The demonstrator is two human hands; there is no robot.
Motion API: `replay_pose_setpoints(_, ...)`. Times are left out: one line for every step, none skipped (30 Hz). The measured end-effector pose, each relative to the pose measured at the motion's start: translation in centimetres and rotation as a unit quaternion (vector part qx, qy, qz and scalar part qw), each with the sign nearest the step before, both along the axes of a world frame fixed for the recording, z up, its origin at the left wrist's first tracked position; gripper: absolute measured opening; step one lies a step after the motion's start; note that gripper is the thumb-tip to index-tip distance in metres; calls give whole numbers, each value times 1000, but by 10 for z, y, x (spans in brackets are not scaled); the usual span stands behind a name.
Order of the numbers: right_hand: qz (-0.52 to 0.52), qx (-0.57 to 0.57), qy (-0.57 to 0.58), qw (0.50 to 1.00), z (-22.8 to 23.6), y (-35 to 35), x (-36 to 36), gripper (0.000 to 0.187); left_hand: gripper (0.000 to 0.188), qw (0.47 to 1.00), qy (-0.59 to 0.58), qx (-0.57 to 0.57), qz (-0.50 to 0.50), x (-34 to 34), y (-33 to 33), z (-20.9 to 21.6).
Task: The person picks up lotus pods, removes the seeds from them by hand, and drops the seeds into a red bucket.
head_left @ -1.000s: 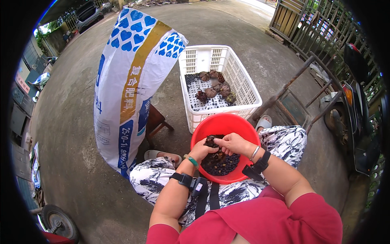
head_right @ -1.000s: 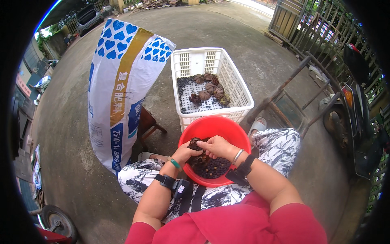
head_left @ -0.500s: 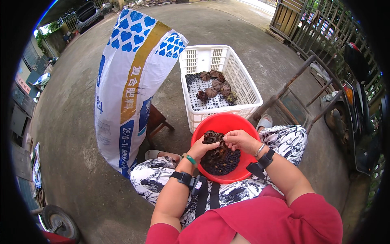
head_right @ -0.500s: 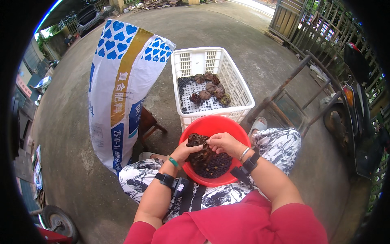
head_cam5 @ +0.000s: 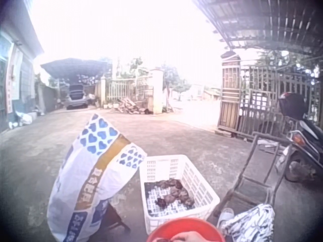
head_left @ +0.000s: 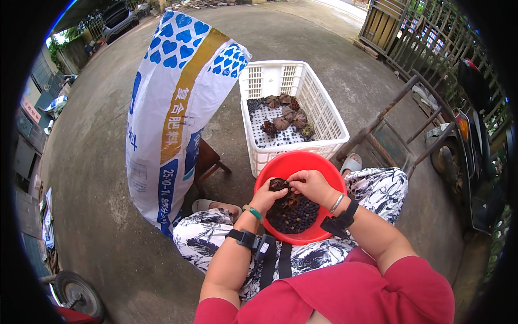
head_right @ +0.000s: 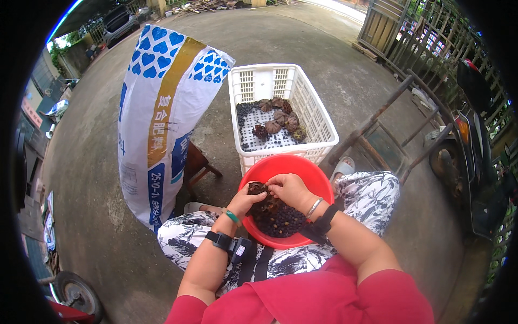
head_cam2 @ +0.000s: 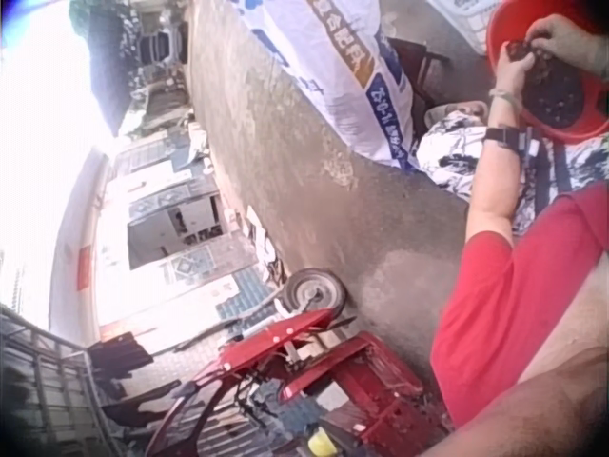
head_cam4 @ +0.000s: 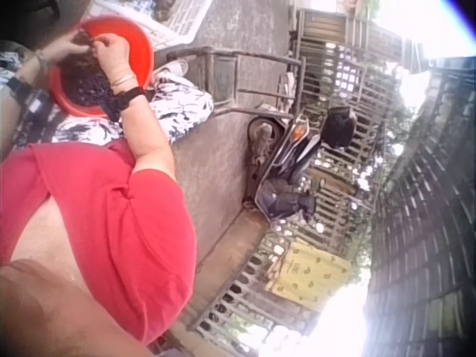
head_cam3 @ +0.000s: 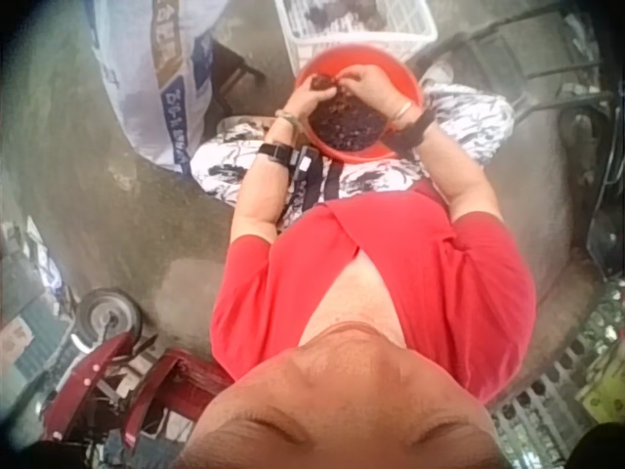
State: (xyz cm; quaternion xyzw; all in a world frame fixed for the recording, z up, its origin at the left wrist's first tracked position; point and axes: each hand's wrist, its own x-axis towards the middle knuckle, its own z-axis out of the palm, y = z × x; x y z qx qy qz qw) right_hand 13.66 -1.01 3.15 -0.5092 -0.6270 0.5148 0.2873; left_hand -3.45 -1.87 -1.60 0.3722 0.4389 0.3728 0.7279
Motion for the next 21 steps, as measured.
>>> replay_pose_setpoints(7, 39, -30, 999, 2, -2, -2, 15, 31, 1000, 3, 4, 0, -1, 0, 0)
replay_pose_setpoints(13, 78, -59, 995, 4, -3, -3, 14, 31, 1000, 3, 4, 1, -2, 0, 0)
replay_pose_setpoints(14, 77, -59, 995, 6, -4, -5, 14, 31, 1000, 11, 15, -10, -3, 0, 0)
replay_pose_setpoints(28, 147, -103, 983, 8, -4, -6, 13, 31, 999, 19, 27, -23, -3, 1, 1)
replay_pose_setpoints(41, 215, -147, 965, 8, -4, -6, 13, 31, 999, 19, 27, -23, -4, 1, 1)
replay_pose_setpoints(40, 215, -147, 965, 9, -3, -5, 13, 31, 999, 25, 28, -38, -4, 0, 3)
replay_pose_setpoints(43, 217, -153, 963, 10, -2, -4, 13, 30, 998, 31, 28, -53, -4, -1, 5)
replay_pose_setpoints(46, 220, -159, 961, 10, -2, -3, 14, 30, 998, 32, 28, -53, -3, -2, 7)
replay_pose_setpoints(46, 220, -158, 961, 9, -2, 0, 14, 32, 998, -1, 16, -54, -1, -3, 9)
replay_pose_setpoints(28, 178, -123, 976, 8, -1, 4, 15, 34, 998, -35, 5, -56, 1, -4, 11)
replay_pose_setpoints(10, 136, -87, 987, 6, 0, 7, 16, 34, 998, -34, 5, -56, 2, -5, 15)
replay_pose_setpoints(10, 136, -87, 987, 4, 0, 10, 16, 38, 997, -43, 11, -60, 2, -6, 18)
replay_pose_setpoints(-35, 55, -4, 998, 3, 1, 12, 17, 41, 996, -52, 17, -64, 3, -6, 20)
replay_pose_setpoints(-79, -28, 80, 993, 0, 3, 15, 18, 41, 996, -51, 17, -64, 3, -4, 19)
replay_pose_setpoints(-63, -35, 27, 997, -8, 9, 25, 23, 46, 998, -32, 8, -57, 3, -2, 16)
replay_pose_setpoints(-64, -35, 28, 997, -11, 11, 27, 23, 50, 999, -12, -1, -50, 3, 0, 16)
replay_pose_setpoints(-70, 127, -76, 987, -14, 13, 29, 25, 50, 999, -11, -1, -51, 3, 2, 17)
replay_pose_setpoints(-74, 284, -177, 939, -16, 15, 31, 27, 50, 999, 13, -5, -43, 3, 3, 19)
replay_pose_setpoints(-57, 238, -142, 959, -11, 17, 27, 31, 50, 999, 36, -10, -33, 3, 4, 20)
replay_pose_setpoints(-56, 238, -142, 959, -7, 16, 21, 31, 50, 999, 37, -10, -32, 1, 4, 17)
replay_pose_setpoints(-23, 170, -61, 983, -3, 15, 13, 31, 48, 999, -9, -4, -43, -1, 5, 13)
